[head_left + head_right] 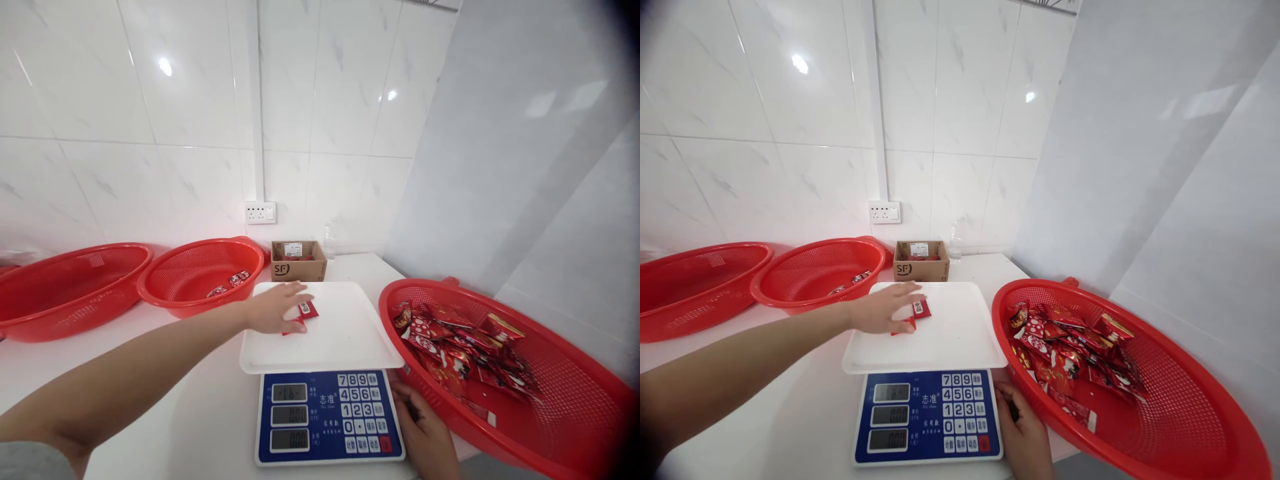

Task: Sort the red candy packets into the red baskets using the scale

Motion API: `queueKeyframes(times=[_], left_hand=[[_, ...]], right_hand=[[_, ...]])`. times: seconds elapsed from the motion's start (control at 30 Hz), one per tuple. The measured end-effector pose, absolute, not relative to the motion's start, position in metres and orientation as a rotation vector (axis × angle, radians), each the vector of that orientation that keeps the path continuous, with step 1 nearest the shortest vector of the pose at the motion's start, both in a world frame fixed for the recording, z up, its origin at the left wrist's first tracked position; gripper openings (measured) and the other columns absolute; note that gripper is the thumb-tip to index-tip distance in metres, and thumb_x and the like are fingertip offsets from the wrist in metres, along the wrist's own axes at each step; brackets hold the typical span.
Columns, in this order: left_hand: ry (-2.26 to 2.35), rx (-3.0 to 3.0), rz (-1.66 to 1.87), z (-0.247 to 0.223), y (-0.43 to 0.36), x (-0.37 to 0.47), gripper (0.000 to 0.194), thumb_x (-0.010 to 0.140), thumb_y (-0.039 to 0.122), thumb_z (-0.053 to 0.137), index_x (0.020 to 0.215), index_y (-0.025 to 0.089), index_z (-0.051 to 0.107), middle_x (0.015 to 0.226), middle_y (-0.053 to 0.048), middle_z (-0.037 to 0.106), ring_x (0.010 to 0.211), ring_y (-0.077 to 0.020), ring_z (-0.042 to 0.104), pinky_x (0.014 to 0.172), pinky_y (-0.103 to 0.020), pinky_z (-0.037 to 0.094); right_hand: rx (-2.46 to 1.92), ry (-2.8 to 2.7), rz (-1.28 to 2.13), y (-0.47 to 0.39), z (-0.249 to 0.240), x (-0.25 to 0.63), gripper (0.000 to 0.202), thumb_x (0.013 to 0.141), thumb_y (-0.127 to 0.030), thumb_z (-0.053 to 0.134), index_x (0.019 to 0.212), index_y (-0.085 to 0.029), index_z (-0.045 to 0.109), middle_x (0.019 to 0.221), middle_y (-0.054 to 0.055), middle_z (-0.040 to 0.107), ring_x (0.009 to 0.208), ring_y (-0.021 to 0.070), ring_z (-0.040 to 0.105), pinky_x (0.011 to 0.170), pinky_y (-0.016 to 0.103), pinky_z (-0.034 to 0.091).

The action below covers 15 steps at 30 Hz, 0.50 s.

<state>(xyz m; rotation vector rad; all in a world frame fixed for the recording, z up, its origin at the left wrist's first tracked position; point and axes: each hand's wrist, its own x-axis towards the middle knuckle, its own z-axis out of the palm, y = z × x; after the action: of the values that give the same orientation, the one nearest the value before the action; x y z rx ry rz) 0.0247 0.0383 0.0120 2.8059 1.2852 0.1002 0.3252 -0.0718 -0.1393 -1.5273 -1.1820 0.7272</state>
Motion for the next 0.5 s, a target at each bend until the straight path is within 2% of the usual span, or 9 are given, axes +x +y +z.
queueKeyframes(times=[0.07,0.17,0.27,0.5], left_hand=[[1.202,2.839,0.039,0.006,0.031,0.042,0.070,0.082,0.066,0.048,0.139,0.026,0.040,0.149,-0.007,0.038,0.137,-0.0263,0.032,0.110,-0.038,0.029],[1.223,2.878,0.049,-0.002,0.029,0.055,0.051,0.092,0.053,0.040,0.131,0.020,0.048,0.137,-0.011,0.051,0.127,-0.0252,0.046,0.103,-0.036,0.037],[1.292,2.924,0.082,-0.006,0.034,0.059,0.040,0.096,0.044,0.036,0.117,0.018,0.057,0.119,-0.012,0.060,0.111,-0.0256,0.056,0.094,-0.038,0.043],[1.437,2.930,-0.002,-0.007,0.047,0.063,0.044,0.091,0.055,0.041,0.098,0.017,0.062,0.098,-0.010,0.066,0.091,-0.0270,0.063,0.072,-0.035,0.049]], right_hand=[[-1.535,-1.194,0.708,-0.071,-0.143,0.326,0.039,0.065,-0.052,0.057,0.083,-0.019,0.069,0.086,0.009,0.075,0.078,0.0256,0.070,0.066,0.030,0.057],[-1.516,-1.210,0.688,-0.070,-0.150,0.328,0.038,0.068,-0.052,0.056,0.085,-0.020,0.070,0.087,0.008,0.075,0.076,0.0247,0.070,0.067,0.030,0.057],[-1.494,-1.220,0.675,-0.070,-0.154,0.329,0.038,0.071,-0.051,0.056,0.086,-0.020,0.070,0.086,0.007,0.075,0.074,0.0235,0.070,0.065,0.029,0.057],[-1.498,-1.248,0.633,-0.071,-0.149,0.329,0.035,0.070,-0.050,0.057,0.084,-0.021,0.071,0.084,0.006,0.076,0.075,0.0230,0.070,0.066,0.028,0.057]])
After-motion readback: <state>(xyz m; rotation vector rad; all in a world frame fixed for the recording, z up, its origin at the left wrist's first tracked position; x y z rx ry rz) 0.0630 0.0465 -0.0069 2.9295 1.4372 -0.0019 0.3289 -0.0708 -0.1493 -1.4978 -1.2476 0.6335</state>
